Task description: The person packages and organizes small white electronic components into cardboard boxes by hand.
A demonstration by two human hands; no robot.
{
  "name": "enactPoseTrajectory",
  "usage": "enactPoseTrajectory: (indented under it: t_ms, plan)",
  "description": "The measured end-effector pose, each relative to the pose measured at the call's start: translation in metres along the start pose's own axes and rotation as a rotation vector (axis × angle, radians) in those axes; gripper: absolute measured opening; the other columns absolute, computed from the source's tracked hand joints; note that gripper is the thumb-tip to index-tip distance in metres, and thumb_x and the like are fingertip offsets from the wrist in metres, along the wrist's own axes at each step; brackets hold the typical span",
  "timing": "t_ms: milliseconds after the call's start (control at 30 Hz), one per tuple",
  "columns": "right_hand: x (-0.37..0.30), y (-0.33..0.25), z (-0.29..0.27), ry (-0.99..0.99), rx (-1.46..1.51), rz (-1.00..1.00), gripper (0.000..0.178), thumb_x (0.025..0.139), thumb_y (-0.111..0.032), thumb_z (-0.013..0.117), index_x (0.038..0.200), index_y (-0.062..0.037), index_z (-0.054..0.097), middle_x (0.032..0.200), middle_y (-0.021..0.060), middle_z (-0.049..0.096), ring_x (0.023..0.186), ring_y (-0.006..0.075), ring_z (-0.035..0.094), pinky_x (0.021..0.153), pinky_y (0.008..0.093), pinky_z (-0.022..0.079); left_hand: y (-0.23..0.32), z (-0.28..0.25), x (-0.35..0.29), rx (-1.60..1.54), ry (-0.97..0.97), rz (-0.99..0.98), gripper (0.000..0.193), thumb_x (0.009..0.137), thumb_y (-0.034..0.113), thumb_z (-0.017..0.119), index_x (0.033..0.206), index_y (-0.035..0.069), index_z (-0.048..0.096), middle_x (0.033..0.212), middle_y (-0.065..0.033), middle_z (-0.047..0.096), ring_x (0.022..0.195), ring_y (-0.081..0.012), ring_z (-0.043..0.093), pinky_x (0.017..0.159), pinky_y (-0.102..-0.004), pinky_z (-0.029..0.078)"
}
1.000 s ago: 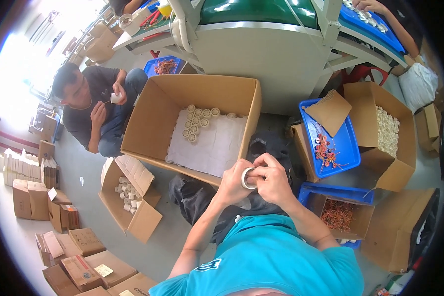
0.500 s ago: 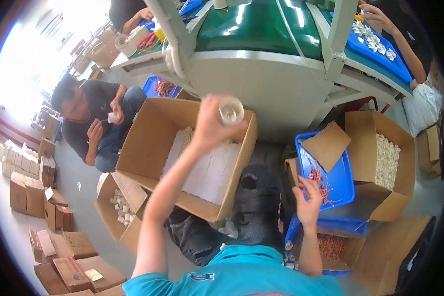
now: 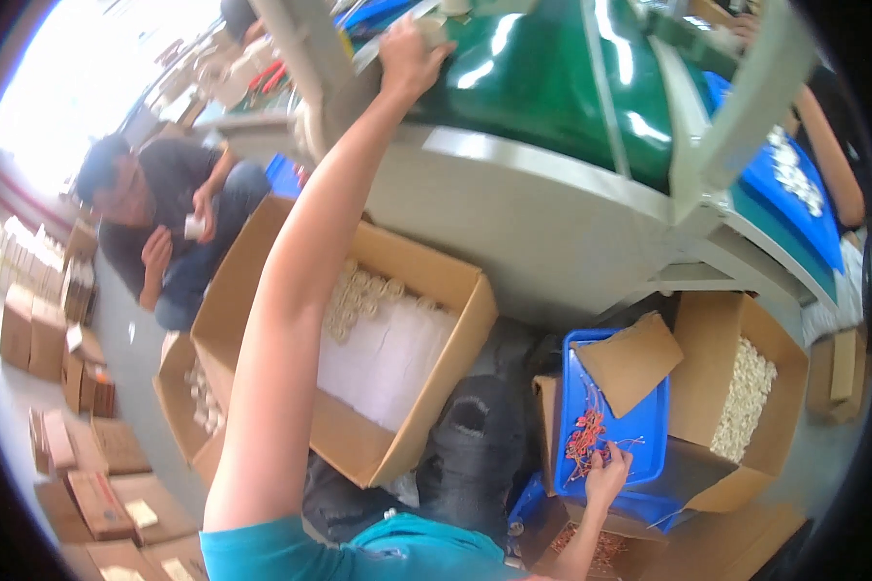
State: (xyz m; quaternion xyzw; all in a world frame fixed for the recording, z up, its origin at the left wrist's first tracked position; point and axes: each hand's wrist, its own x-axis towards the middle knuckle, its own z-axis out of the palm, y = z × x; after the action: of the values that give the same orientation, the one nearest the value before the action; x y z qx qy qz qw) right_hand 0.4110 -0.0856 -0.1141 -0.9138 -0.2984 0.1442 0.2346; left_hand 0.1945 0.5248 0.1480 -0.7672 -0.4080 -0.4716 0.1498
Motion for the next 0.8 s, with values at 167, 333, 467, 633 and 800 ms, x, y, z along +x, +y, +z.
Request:
enactPoseTrajectory:
  t_ms: [167, 333, 467, 633, 800]
  plan:
    - [0.006, 0.008, -0.005, -0.023, -0.012, -0.008, 0.034, 0.076, 0.005, 0.071, 0.109, -0.0006, 0.068, 0.097, 0.0167, 0.058, 0.086, 0.0346, 0.061, 0.078, 0.0425, 0.049, 0.03, -0.042, -0.045, 0.066, 0.303, 0.346, 0.059, 0.076, 0.034, 0.08, 0.115, -0.004, 0.056, 0.11, -0.0227, 0.059, 0.107, -0.0371, 0.053, 0.091, -0.0448, 0.04]
    - [0.01, 0.011, 0.008, -0.042, 0.236, 0.197, 0.03, 0.075, 0.008, 0.07, 0.104, 0.0024, 0.068, 0.09, 0.0171, 0.06, 0.079, 0.0338, 0.062, 0.072, 0.0421, 0.05, -0.026, -0.084, -0.251, -0.169, 0.305, 0.269, 0.045, 0.08, 0.008, 0.074, 0.115, 0.004, 0.046, 0.111, -0.0157, 0.05, 0.103, -0.0312, 0.05, 0.089, -0.0412, 0.04]
    - [0.017, 0.026, 0.003, -0.022, 0.158, 0.04, 0.023, 0.073, 0.009, 0.071, 0.095, 0.0039, 0.067, 0.091, 0.0186, 0.064, 0.073, 0.0351, 0.062, 0.067, 0.0422, 0.049, -0.123, -0.079, -0.463, 0.17, -0.537, -0.262, 0.034, 0.08, 0.012, 0.068, 0.108, 0.003, 0.052, 0.108, -0.0177, 0.053, 0.106, -0.0356, 0.051, 0.093, -0.0458, 0.038]
    - [0.015, 0.005, -0.008, -0.028, -0.135, 0.068, 0.023, 0.07, 0.007, 0.072, 0.092, 0.0033, 0.068, 0.091, 0.019, 0.065, 0.083, 0.0371, 0.061, 0.073, 0.0436, 0.048, -0.144, -0.093, -0.581, 0.511, -0.94, -0.813, 0.053, 0.075, 0.021, 0.075, 0.12, 0.001, 0.054, 0.115, -0.0185, 0.061, 0.111, -0.0346, 0.058, 0.094, -0.0471, 0.046]
    - [0.006, -0.011, 0.001, 0.156, -0.142, -0.156, 0.025, 0.069, 0.004, 0.072, 0.093, 0.0019, 0.069, 0.095, 0.0171, 0.066, 0.097, 0.0349, 0.056, 0.087, 0.047, 0.043, -0.193, -0.108, -0.609, 0.448, -0.974, -0.976, 0.066, 0.076, 0.021, 0.077, 0.131, 0.004, 0.045, 0.118, -0.0171, 0.061, 0.108, -0.0347, 0.062, 0.09, -0.0474, 0.052]
